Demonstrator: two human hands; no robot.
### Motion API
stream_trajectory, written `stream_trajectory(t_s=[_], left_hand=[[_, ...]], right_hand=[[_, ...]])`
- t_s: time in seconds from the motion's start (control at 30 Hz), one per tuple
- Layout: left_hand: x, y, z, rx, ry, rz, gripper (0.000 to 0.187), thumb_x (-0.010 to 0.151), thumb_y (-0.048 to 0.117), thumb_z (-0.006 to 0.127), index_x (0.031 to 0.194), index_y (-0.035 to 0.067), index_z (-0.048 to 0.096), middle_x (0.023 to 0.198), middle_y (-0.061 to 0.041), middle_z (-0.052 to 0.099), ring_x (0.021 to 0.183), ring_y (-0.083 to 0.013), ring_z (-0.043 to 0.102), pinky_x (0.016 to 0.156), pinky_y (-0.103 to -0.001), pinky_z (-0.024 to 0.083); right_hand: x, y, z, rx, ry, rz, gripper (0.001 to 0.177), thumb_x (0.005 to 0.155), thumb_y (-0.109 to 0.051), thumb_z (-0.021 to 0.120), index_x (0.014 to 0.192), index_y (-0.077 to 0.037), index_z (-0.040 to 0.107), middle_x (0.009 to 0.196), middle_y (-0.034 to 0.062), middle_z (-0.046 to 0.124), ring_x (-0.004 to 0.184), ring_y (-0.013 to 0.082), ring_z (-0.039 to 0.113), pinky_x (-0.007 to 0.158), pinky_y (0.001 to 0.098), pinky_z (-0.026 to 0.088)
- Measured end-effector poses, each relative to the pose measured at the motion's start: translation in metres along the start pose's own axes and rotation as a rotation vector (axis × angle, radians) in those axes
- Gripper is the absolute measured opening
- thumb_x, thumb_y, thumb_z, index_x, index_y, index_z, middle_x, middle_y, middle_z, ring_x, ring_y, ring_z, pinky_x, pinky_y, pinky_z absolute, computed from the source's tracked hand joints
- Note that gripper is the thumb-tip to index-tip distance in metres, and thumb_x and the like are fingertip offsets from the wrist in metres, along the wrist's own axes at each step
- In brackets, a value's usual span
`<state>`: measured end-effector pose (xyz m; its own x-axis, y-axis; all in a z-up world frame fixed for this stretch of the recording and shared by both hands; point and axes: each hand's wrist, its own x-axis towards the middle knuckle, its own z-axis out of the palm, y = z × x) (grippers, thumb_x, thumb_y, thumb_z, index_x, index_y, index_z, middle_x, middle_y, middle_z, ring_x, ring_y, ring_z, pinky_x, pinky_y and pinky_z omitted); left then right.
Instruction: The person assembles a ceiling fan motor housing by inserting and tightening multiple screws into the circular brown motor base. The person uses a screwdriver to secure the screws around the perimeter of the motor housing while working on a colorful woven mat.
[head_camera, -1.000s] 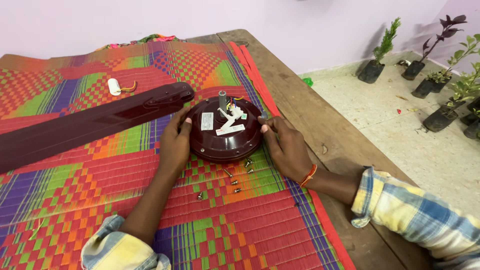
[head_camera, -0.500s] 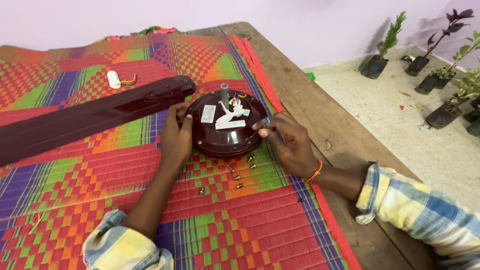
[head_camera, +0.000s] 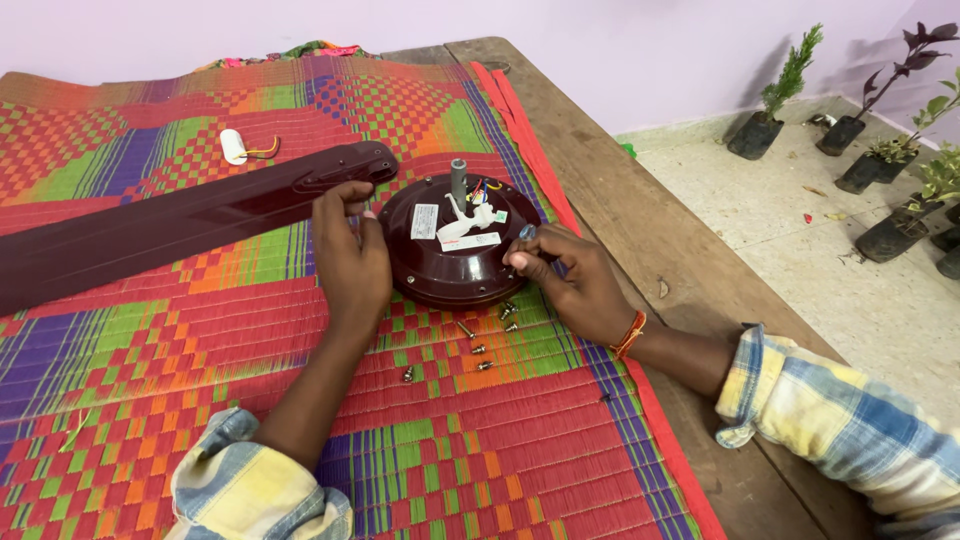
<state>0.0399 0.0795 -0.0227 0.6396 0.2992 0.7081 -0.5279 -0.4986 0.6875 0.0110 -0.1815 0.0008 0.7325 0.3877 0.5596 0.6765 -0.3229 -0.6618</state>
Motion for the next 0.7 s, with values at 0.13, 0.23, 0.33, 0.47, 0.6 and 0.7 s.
stream_trajectory(t_s=[0.13, 0.23, 0.33, 0.47, 0.6, 0.7], left_hand=[[-0.002, 0.034, -0.004, 0.096, 0.044, 0.223, 0.027, 0.096, -0.003, 0.057, 0.121, 0.005, 0.060, 0.117, -0.012, 0.059, 0.112, -0.0288, 0.058, 0.100, -0.042, 0.044], [-0.005, 0.057, 0.000, 0.092, -0.049, 0.329, 0.022, 0.098, 0.000, 0.060, 0.118, 0.008, 0.064, 0.115, -0.010, 0.064, 0.111, -0.0287, 0.060, 0.100, -0.043, 0.040], [-0.012, 0.075, 0.007, -0.052, -0.239, 0.386, 0.020, 0.100, 0.004, 0.062, 0.118, 0.010, 0.069, 0.110, -0.005, 0.071, 0.107, -0.0251, 0.063, 0.101, -0.042, 0.040], [-0.019, 0.080, 0.016, -0.111, -0.369, 0.461, 0.019, 0.098, 0.008, 0.065, 0.115, 0.012, 0.073, 0.105, -0.002, 0.075, 0.102, -0.0215, 0.066, 0.100, -0.040, 0.041], [-0.022, 0.073, 0.021, -0.091, -0.356, 0.397, 0.014, 0.097, 0.009, 0.067, 0.107, 0.014, 0.077, 0.095, 0.002, 0.075, 0.096, -0.0178, 0.067, 0.099, -0.037, 0.043], [-0.022, 0.070, 0.021, -0.045, -0.328, 0.427, 0.012, 0.095, 0.009, 0.069, 0.103, 0.013, 0.077, 0.095, 0.001, 0.075, 0.096, -0.0192, 0.066, 0.099, -0.038, 0.042]], right_hand=[[-0.001, -0.004, 0.000, -0.126, -0.004, -0.020, 0.023, 0.098, -0.022, 0.072, 0.096, 0.000, 0.071, 0.090, 0.0073, 0.065, 0.084, 0.0158, 0.062, 0.077, 0.0316, 0.049], [-0.002, -0.006, 0.000, -0.124, -0.011, -0.061, 0.022, 0.098, -0.022, 0.074, 0.093, -0.001, 0.070, 0.092, 0.0061, 0.066, 0.088, 0.0159, 0.062, 0.079, 0.0311, 0.049], [-0.001, -0.009, 0.002, -0.144, -0.008, -0.081, 0.021, 0.096, -0.021, 0.076, 0.092, -0.002, 0.069, 0.094, 0.0060, 0.066, 0.090, 0.0166, 0.062, 0.080, 0.0312, 0.049], [0.000, -0.012, 0.002, -0.192, 0.024, -0.124, 0.018, 0.092, -0.019, 0.078, 0.098, -0.003, 0.073, 0.098, 0.0070, 0.065, 0.093, 0.0177, 0.062, 0.082, 0.0313, 0.049], [0.000, -0.009, 0.001, -0.224, 0.042, -0.171, 0.016, 0.092, -0.018, 0.081, 0.098, -0.004, 0.074, 0.101, 0.0077, 0.067, 0.099, 0.0192, 0.063, 0.088, 0.0329, 0.048], [0.000, -0.006, 0.001, -0.173, 0.056, -0.074, 0.016, 0.093, -0.017, 0.081, 0.098, -0.004, 0.075, 0.103, 0.0070, 0.067, 0.098, 0.0180, 0.064, 0.087, 0.0318, 0.049]])
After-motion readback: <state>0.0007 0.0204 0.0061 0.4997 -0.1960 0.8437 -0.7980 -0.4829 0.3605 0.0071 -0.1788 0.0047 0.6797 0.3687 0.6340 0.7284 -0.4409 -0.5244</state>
